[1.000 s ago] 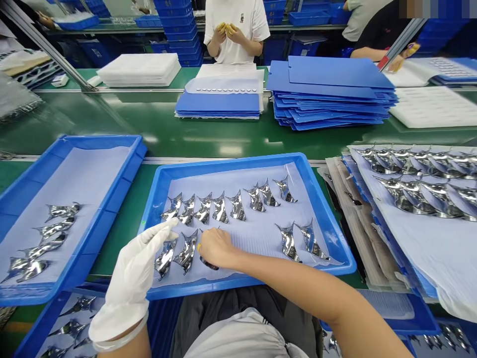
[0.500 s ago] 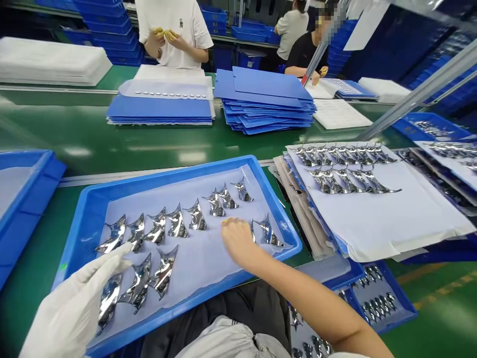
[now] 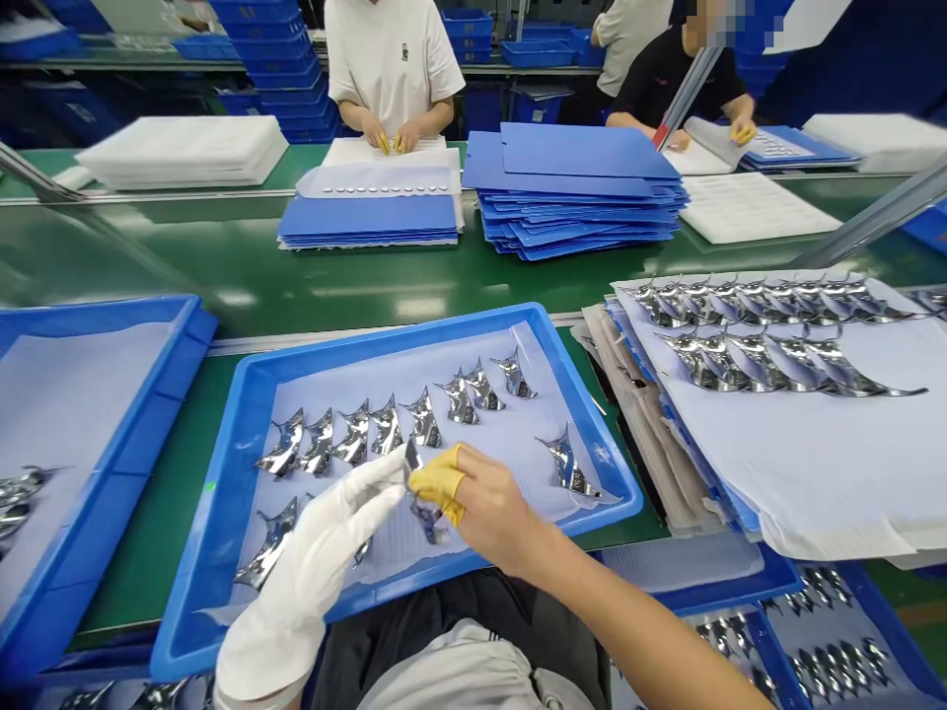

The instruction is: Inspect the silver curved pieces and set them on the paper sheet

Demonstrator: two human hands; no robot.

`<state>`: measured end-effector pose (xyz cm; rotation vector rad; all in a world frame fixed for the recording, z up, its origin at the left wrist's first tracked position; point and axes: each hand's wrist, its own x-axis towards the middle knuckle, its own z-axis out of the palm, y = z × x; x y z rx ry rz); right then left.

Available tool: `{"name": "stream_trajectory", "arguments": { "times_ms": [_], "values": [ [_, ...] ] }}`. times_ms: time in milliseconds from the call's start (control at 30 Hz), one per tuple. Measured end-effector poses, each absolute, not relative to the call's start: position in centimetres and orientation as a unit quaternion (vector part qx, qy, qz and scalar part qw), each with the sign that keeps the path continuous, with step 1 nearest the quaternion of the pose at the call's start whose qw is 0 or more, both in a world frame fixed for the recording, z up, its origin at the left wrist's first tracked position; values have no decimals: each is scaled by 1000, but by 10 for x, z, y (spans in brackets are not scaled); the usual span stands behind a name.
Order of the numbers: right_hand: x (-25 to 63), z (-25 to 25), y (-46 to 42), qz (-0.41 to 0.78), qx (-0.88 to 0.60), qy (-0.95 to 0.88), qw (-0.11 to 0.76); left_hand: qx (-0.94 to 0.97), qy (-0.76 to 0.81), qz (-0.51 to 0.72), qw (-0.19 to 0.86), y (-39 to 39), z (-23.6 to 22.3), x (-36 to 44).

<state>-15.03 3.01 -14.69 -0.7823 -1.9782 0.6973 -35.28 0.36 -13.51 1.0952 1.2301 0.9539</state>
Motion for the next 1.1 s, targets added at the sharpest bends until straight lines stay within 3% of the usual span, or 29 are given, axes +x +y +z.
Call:
{"name": "stream_trajectory", "arguments": {
  "times_ms": [167,400,700,800,967,1100],
  "values": [
    [-176,-130,14,337,-316,-754,467,388,521,455,610,-1,-134,-353],
    [-177,-127,5,357,-321,-789,384,336,562,503,565,-2,-126,-353],
    [-183,-121,10,724,-341,-498,333,375,626,538,422,-3,-136,-368],
    [-184,-121,12,761,-354,-421,342,366,614,533,454,-6,-129,-370],
    [-186,-122,13,760,-350,-405,369,393,527,458,599,-2,-103,-357],
    [-187,-125,12,772,-328,-394,376,368,508,455,632,2,-104,-352]
  ]
}}
